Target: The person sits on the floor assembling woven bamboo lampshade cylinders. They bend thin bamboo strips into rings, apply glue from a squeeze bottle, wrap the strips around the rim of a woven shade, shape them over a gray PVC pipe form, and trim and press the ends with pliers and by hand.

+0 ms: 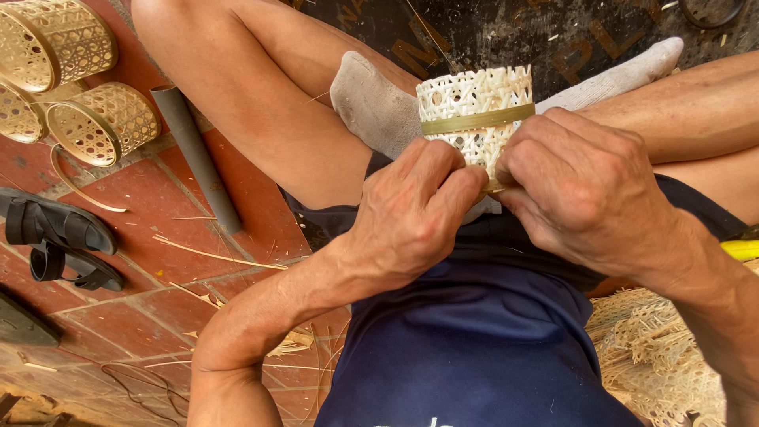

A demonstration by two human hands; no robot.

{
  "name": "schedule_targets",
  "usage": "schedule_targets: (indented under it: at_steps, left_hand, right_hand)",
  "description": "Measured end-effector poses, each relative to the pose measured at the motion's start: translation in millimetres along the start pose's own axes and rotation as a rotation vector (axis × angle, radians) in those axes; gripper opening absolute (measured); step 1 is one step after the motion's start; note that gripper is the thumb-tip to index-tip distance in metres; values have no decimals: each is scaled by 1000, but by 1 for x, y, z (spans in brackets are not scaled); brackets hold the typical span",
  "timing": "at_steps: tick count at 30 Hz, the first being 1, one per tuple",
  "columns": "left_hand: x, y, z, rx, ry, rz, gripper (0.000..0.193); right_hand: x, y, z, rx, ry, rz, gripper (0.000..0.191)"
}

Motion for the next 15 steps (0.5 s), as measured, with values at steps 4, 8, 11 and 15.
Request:
schedule_targets:
  at_steps: [4,8,11,15]
  left_hand:
    - [1,8,8,-15,45,-49,15]
    - [-3,30,21,-29,58,-128,18]
    - [0,48,37,-16,45,-137,20]
    - [27,75,71,-21,58,-39,19]
  right_hand:
    - [-3,-9,8,10,76,-13,38]
    - [-20,-20,15,-63,51,110,34]
    - [-21,-42,17,25,63,183,28]
    - [-9,-106,23,397,105,238,18]
Point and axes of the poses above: each hand's wrist, its own z-axis towards the middle knuckle, its own x-axis out of the palm, y = z × x, the point moved 4 cm from there along z, towards the middle knuckle, and after that the axes turned 6 degrees about z, right-handed, at the moved point
